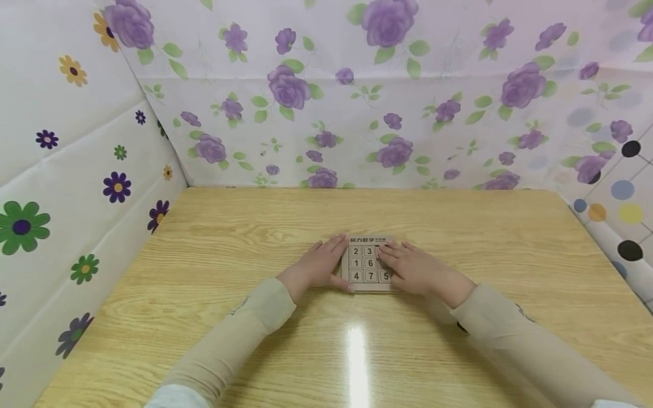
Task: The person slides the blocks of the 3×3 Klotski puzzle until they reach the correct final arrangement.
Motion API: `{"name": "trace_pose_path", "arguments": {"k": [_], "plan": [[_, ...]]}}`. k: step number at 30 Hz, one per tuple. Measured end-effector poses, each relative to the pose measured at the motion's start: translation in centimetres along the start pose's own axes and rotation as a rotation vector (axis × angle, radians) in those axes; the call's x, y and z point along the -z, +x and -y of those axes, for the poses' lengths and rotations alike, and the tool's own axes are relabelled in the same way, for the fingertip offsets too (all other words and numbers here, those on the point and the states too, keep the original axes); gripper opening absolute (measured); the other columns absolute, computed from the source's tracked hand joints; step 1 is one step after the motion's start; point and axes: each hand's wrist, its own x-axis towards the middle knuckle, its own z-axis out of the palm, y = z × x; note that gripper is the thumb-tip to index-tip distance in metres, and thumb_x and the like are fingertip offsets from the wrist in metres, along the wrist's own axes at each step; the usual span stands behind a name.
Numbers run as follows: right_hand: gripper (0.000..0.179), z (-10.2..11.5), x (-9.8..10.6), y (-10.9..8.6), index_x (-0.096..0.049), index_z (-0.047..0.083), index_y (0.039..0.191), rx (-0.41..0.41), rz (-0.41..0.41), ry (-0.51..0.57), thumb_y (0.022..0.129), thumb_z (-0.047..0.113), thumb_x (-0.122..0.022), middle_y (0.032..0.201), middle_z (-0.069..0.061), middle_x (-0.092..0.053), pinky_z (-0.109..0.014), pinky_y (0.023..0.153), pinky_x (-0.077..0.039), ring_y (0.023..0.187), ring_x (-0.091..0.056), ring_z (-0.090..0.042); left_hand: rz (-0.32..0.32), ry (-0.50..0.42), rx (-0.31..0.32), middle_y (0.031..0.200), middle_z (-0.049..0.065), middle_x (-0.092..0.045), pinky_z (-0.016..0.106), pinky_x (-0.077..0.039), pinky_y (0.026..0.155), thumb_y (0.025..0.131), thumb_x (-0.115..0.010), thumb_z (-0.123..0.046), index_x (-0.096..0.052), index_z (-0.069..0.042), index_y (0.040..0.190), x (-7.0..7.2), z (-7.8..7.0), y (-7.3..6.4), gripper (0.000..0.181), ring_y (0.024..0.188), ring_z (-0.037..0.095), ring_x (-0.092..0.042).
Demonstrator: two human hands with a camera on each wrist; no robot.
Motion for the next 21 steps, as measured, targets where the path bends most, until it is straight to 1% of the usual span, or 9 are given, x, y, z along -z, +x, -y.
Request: {"name": "trace_pose_path", "arguments": {"k": [5,12,17,21], "plan": [[0.055,0.5,-0.2,-0.8,-0.041,-0.004,0.141,0.022,-0.015,-0.02,0.092,0.02,-0.046,0.149,-0.018,-0.038,-0.053,0.116,-0.022,0.14,-0.03,-0.037,-0.012,0.013,-0.006,0.161,0.008,-0.006,0.044,-0.012,0.12,0.072,-0.066,-0.067,-0.009,-0.007,0.153,-0.1,-0.1,0.1,0.116,0.148,0.023,-0.007],[0.053,1.3,-0.1,-1.7,-0.042,-0.004,0.141,0.031,0.001,-0.028,0.093,0.019,-0.045,0.148,-0.019,-0.039,-0.053,0.116,-0.022,0.14,-0.031,-0.036,-0.017,0.016,-0.01,0.161,0.01,-0.007,0.045,-0.012,0.12,0.072,-0.067,-0.066,-0.01,-0.005,0.153,0.1,-0.1,0.0,0.116,0.148,0.024,-0.007],[0.053,1.4,0.1,-1.9,-0.042,-0.004,0.14,0.036,-0.001,-0.019,0.092,0.018,-0.045,0.148,-0.018,-0.04,-0.052,0.116,-0.022,0.14,-0.031,-0.036,-0.023,0.01,-0.014,0.16,0.01,-0.006,0.045,-0.012,0.12,0.072,-0.067,-0.065,-0.01,-0.005,0.153,0.1,-0.1,-0.1,0.116,0.148,0.024,-0.007],[0.052,1.3,0.3,-1.6,-0.043,-0.003,0.14,0.047,-0.03,-0.011,0.093,0.018,-0.046,0.148,-0.018,-0.039,-0.053,0.116,-0.023,0.14,-0.03,-0.036,-0.026,0.015,-0.021,0.16,0.011,-0.007,0.045,-0.012,0.12,0.072,-0.067,-0.066,-0.01,-0.005,0.153,0.1,-0.1,0.0,0.116,0.148,0.025,-0.008]]}}
